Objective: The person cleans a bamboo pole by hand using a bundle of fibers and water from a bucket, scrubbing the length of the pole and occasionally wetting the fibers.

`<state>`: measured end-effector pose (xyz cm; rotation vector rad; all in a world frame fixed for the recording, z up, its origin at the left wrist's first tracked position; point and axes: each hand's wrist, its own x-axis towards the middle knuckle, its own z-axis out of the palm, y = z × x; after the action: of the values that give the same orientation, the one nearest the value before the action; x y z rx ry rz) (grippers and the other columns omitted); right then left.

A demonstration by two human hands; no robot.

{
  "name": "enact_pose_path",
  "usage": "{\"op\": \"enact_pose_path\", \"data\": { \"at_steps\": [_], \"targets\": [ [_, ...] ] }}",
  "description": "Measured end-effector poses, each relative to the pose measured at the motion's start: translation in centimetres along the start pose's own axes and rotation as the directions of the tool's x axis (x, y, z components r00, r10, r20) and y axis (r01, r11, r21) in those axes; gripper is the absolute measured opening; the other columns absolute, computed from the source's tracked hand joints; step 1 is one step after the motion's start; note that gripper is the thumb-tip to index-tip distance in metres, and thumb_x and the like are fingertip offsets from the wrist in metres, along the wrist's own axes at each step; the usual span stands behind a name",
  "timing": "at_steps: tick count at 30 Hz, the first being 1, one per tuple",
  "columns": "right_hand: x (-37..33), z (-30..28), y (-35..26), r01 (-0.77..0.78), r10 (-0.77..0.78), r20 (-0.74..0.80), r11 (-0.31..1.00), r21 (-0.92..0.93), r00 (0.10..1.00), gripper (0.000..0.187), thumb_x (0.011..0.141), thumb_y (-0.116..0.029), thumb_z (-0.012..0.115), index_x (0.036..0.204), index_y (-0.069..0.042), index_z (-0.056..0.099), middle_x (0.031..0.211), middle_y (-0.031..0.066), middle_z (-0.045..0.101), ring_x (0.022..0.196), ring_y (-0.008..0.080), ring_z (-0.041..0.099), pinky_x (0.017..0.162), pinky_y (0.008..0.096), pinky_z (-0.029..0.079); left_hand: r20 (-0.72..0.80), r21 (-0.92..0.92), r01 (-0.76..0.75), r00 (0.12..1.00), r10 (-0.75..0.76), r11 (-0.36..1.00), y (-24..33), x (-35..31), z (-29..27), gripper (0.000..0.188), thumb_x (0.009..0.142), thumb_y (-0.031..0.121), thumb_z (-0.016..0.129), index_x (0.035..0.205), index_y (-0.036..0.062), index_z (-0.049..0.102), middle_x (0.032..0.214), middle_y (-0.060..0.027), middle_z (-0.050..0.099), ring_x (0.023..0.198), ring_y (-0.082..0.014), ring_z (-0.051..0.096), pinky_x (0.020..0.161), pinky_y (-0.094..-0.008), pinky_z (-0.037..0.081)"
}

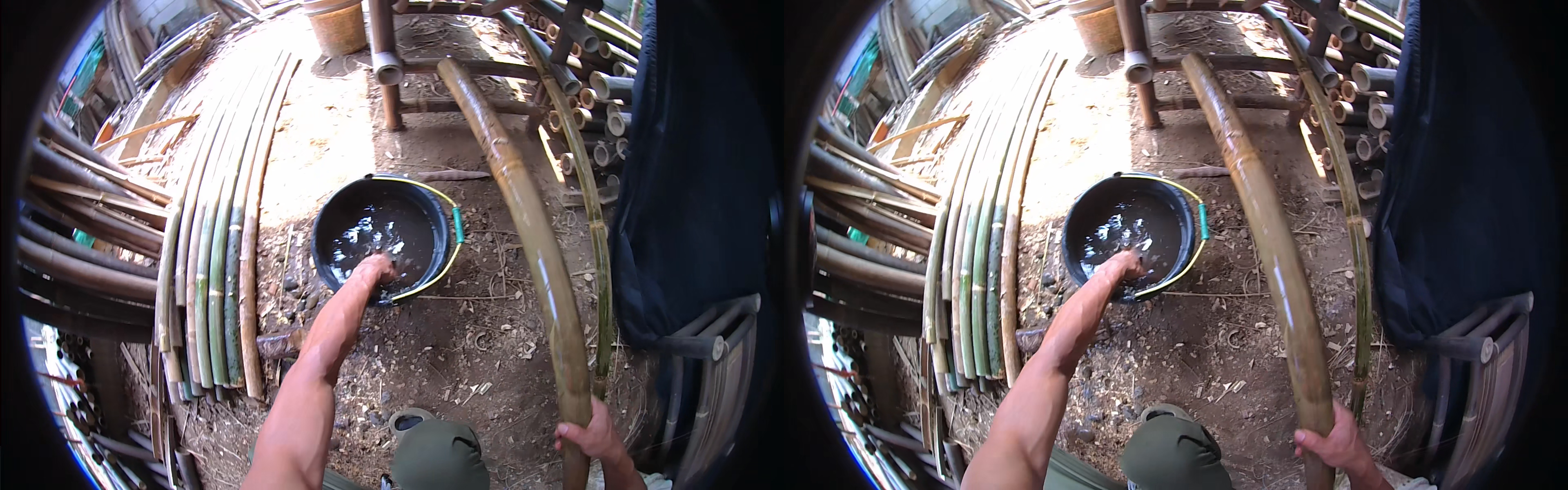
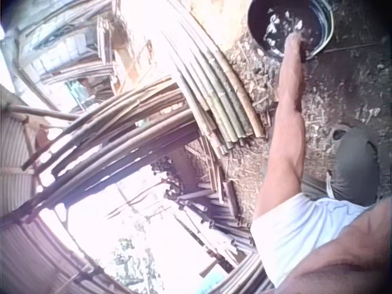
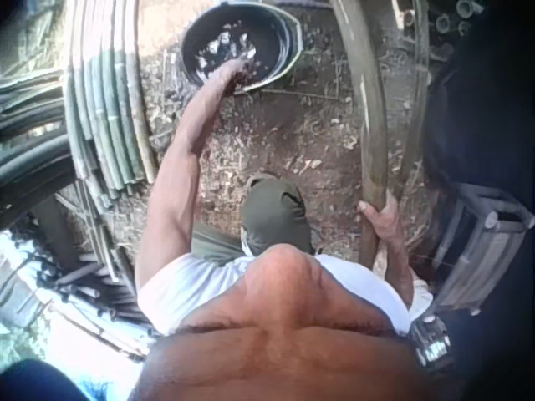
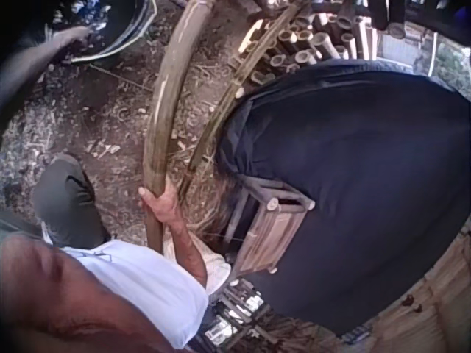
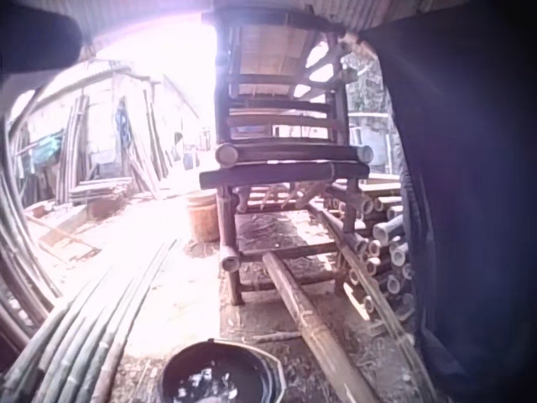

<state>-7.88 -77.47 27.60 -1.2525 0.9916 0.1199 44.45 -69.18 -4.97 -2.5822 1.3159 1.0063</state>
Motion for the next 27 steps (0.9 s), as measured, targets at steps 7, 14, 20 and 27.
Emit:
{"op": "enact_pose_path", "data": {
  "at_steps": [7, 14, 20, 27],
  "targets": [
    [-1.2, 1.2, 7.4, -0.053, 0.052, 0.007, 0.998, 0.02, 0.999, 0.048, 0.085, -0.01, 0.074, 0.122, 0.003, 0.047, 0.085, 0.0088, 0.064, 0.069, 0.0174, 0.069, 0.063, 0.0332, 0.057, 0.179, -0.131, -0.144, 0.97, 0.166, 0.981, 6.6, -4.7, -9.4, 0.032, 0.091, 0.031, 0.055, 0.092, 0.0039, 0.072, 0.089, -0.016, 0.071, 0.082, -0.0271, 0.071, 0.071, -0.042, 0.057],
    [1.6, 2.9, 8.3, 0.063, -0.108, -0.112, 0.936, -0.347, 0.988, 0.059, 0.075, -0.027, 0.083, 0.12, 0.0, 0.055, 0.094, 0.013, 0.071, 0.087, 0.0248, 0.071, 0.079, 0.0395, 0.056, -0.522, -0.829, -0.517, 0.852, -0.04, -0.213, 8.6, -16.8, -15.4, 0.035, 0.093, 0.019, 0.055, 0.126, 0.0073, 0.056, 0.109, -0.0093, 0.066, 0.097, -0.0213, 0.067, 0.083, -0.0381, 0.059],
    [2.3, 4.4, 6.6, -0.006, -0.064, -0.117, 0.853, -0.522, 0.991, 0.059, 0.076, -0.029, 0.082, 0.12, 0.0, 0.055, 0.095, 0.0161, 0.071, 0.085, 0.0237, 0.071, 0.078, 0.0398, 0.057, -0.875, -0.094, -0.681, 0.404, 0.266, 0.726, 14.0, -16.1, -10.4, 0.041, 0.081, 0.013, 0.066, 0.122, 0.0138, 0.067, 0.146, -0.0211, 0.036, 0.134, -0.0421, 0.035, 0.113, -0.0525, 0.028],
    [-2.6, 4.8, 4.7, -0.161, 0.13, -0.097, 0.852, -0.498, 0.987, 0.071, 0.075, -0.036, 0.081, 0.132, -0.004, 0.053, 0.102, 0.0246, 0.069, 0.097, 0.0412, 0.067, 0.083, 0.0461, 0.053, -0.846, -0.255, -0.413, 0.534, 0.005, 0.874, 11.4, -6.2, -13.8, 0.042, 0.083, 0.037, 0.067, 0.116, 0.0124, 0.071, 0.142, -0.0235, 0.043, 0.131, -0.0423, 0.04, 0.11, -0.0518, 0.033]
  ]
}}
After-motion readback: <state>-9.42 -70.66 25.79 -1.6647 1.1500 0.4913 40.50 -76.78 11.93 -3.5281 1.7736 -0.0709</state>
